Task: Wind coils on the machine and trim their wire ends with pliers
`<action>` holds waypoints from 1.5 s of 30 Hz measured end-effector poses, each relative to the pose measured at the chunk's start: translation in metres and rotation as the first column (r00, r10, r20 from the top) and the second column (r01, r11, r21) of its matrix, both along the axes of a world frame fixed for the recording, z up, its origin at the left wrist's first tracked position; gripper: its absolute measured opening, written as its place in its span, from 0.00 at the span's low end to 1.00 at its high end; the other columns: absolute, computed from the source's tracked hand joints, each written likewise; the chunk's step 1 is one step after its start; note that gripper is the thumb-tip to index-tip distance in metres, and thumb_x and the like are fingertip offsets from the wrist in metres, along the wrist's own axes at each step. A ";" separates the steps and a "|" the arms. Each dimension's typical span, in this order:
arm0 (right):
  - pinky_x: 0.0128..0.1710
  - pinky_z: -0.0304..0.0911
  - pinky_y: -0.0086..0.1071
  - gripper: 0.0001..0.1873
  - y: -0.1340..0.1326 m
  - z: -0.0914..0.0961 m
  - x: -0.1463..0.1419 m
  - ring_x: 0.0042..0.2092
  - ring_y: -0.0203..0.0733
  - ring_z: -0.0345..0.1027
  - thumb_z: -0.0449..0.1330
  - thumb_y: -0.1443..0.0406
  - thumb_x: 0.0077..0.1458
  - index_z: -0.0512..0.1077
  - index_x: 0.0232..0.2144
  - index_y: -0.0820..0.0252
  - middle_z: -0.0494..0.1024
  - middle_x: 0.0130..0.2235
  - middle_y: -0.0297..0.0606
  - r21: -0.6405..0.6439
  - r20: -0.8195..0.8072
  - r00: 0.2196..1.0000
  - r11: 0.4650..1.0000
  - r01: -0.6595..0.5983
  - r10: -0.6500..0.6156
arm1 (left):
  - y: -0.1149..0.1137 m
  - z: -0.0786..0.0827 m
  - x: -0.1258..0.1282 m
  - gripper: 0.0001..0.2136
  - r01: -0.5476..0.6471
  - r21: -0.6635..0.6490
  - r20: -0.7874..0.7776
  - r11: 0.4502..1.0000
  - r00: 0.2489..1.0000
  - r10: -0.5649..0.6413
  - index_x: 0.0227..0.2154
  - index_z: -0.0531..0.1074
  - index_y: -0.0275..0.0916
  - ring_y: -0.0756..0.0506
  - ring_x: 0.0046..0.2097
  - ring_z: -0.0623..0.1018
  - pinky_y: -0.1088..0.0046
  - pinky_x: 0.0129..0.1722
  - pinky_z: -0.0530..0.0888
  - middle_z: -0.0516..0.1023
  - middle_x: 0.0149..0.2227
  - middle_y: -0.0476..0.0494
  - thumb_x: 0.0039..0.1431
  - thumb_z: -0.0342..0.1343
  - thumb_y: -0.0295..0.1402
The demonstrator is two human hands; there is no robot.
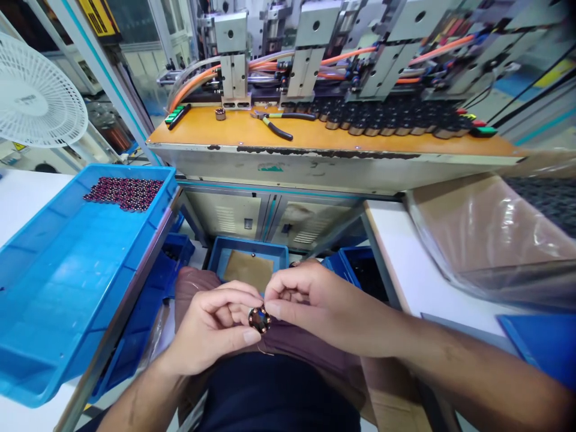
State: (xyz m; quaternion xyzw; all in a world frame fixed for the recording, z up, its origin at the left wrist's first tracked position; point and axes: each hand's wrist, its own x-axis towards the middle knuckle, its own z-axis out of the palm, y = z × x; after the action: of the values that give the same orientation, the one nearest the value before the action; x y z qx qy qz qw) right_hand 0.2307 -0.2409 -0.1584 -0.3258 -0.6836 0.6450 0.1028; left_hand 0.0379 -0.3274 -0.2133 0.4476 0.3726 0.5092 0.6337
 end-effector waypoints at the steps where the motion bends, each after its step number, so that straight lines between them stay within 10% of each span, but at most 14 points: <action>1: 0.25 0.52 0.25 0.08 0.000 0.000 0.000 0.25 0.30 0.58 0.58 0.66 0.56 0.73 0.26 0.63 0.68 0.22 0.29 0.018 0.003 1.000 1.000 -0.022 0.022 | -0.001 0.000 0.000 0.15 0.003 0.000 0.005 1.000 1.000 -0.003 0.41 0.81 0.42 0.51 0.38 0.77 0.77 0.39 0.75 0.75 0.44 0.42 0.48 0.67 0.23; 32: 0.30 0.59 0.26 0.08 -0.019 -0.010 0.012 0.30 0.31 0.65 0.56 0.68 0.62 0.69 0.29 0.59 0.73 0.28 0.30 0.447 -0.173 0.982 0.894 0.015 0.070 | -0.001 -0.004 0.003 0.17 -0.020 0.073 0.113 0.997 0.994 0.012 0.40 0.80 0.41 0.52 0.36 0.74 0.77 0.36 0.73 0.71 0.42 0.44 0.45 0.71 0.27; 35: 0.34 0.62 0.28 0.03 -0.012 -0.012 0.022 0.32 0.33 0.69 0.59 0.66 0.61 0.70 0.33 0.58 0.75 0.31 0.32 0.578 -0.144 0.978 0.815 -0.042 0.152 | 0.000 -0.002 0.003 0.15 -0.008 0.032 0.153 0.999 0.988 0.003 0.38 0.80 0.40 0.52 0.34 0.75 0.77 0.34 0.73 0.71 0.41 0.45 0.45 0.71 0.29; 40: 0.41 0.64 0.32 0.10 -0.004 -0.020 0.024 0.42 0.39 0.71 0.59 0.69 0.62 0.69 0.46 0.59 0.76 0.41 0.39 0.872 -0.175 0.969 0.484 0.071 0.174 | 0.000 -0.001 0.004 0.15 0.093 -0.048 0.278 0.995 0.958 -0.076 0.36 0.80 0.37 0.52 0.32 0.75 0.79 0.32 0.71 0.71 0.39 0.44 0.44 0.72 0.33; 45: 0.40 0.65 0.32 0.05 -0.005 -0.016 0.014 0.38 0.37 0.70 0.56 0.68 0.65 0.70 0.44 0.59 0.77 0.37 0.38 0.912 -0.205 0.930 0.404 0.069 0.304 | -0.001 -0.004 0.008 0.15 0.164 -0.116 0.383 0.980 0.918 -0.108 0.38 0.80 0.38 0.53 0.33 0.75 0.81 0.32 0.72 0.71 0.39 0.44 0.44 0.72 0.29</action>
State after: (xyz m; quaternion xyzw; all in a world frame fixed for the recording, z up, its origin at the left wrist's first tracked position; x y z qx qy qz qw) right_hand 0.2446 -0.2458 -0.1743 -0.0513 -0.9152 0.2224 0.3322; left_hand 0.0459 -0.3287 -0.2170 0.3197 0.2491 0.5113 0.7579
